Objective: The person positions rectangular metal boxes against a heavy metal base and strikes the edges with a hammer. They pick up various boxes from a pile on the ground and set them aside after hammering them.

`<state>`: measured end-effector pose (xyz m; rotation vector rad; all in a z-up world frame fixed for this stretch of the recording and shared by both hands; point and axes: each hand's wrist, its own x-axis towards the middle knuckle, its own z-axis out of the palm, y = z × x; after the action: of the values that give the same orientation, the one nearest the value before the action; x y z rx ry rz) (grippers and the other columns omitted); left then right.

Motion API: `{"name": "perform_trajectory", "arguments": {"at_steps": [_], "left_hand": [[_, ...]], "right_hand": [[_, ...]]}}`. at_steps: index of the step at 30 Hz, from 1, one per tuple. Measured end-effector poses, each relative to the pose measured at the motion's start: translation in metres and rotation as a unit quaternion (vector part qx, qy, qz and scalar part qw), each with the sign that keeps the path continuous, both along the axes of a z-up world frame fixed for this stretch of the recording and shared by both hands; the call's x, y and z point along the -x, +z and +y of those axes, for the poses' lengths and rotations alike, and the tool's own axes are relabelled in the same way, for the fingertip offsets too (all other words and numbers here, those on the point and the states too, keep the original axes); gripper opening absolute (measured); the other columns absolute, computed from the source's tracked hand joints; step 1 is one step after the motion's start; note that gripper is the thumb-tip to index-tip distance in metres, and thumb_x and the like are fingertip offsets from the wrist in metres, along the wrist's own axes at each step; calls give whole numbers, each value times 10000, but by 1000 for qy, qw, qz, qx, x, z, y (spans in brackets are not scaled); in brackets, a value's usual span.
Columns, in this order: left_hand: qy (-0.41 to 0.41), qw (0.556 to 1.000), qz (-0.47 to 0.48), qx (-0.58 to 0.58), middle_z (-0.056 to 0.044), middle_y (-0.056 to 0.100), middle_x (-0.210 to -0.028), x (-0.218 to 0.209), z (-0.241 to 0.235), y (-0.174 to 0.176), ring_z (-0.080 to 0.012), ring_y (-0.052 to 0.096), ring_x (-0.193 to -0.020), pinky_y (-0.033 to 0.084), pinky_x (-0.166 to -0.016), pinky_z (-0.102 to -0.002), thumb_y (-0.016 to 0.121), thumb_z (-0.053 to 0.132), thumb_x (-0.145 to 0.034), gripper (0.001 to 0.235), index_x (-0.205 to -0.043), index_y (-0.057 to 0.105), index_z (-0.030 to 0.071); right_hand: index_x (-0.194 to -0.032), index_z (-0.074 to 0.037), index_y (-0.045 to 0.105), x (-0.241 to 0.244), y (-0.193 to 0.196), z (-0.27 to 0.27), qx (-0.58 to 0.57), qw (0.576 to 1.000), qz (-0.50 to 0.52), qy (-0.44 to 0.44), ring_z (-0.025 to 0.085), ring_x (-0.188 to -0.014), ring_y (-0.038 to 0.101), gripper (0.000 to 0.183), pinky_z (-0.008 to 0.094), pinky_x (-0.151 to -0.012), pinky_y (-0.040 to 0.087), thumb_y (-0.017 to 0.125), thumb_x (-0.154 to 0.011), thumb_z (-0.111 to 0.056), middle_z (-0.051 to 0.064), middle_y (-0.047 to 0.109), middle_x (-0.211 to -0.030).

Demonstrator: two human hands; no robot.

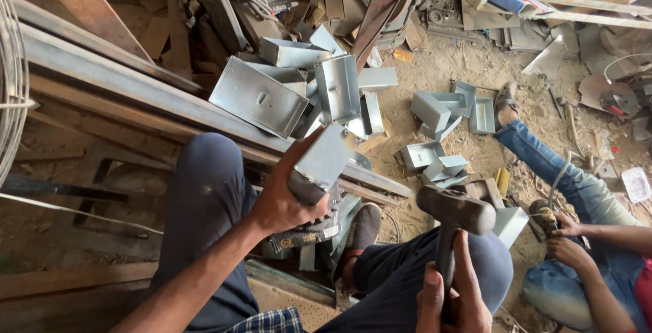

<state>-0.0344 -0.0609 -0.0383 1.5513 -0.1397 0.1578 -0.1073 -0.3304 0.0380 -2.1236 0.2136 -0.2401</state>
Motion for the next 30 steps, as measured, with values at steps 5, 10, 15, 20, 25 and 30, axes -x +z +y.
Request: {"name": "perform_trajectory", "arguments": {"at_steps": [5,10,15,20,25,30], "left_hand": [[30,988,-137,-65,-159,510,-1457,-7,-2,-12,-286,547,-1373,493,-1164,-432,768,136,-759,971,-1618,318,68],[1,994,-111,-23,-171,503,-1483,-1,3,-22,-319,515,-1407,430,-1185,-442,804,155,-719,1014,-1607,326,53],[7,996,-84,-33,-146,511,-1521,-1,7,-27,-292,533,-1429,446,-1205,-411,771,178,-763,972,-1622,329,68],[5,994,-101,-38,-172,455,-1595,0,9,-32,-315,466,-1509,391,-1260,-438,775,183,-747,1010,-1637,311,71],[6,993,-111,-35,-181,416,-1622,-1,9,-40,-333,427,-1535,350,-1302,-495,892,330,-700,1156,-1651,281,91],[12,993,-112,-22,-166,401,-1624,0,6,-48,-329,427,-1550,364,-1318,-507,865,438,-747,1147,-1669,264,114]], "right_hand": [[-1541,-90,501,7,22,16,-5,997,70,5,54,-493,565,630,202,-491,425,631,-925,-122,89,697,-677],[-1477,-16,539,0,24,30,14,993,-10,116,41,-660,616,582,171,-605,457,681,-916,-78,90,749,-824],[-1434,37,621,-9,40,44,114,974,-66,181,146,-766,674,540,230,-712,493,728,-909,-31,161,764,-990],[-1329,68,625,-10,59,62,143,954,-159,212,250,-1045,773,438,309,-933,561,709,-908,-19,241,743,-1132],[-1388,33,618,-26,50,83,101,950,-31,295,201,-797,763,515,297,-727,575,715,-884,-8,203,780,-974],[-1461,27,562,-31,62,78,82,960,-26,267,150,-706,717,565,280,-611,551,691,-915,-36,188,788,-976]]}}
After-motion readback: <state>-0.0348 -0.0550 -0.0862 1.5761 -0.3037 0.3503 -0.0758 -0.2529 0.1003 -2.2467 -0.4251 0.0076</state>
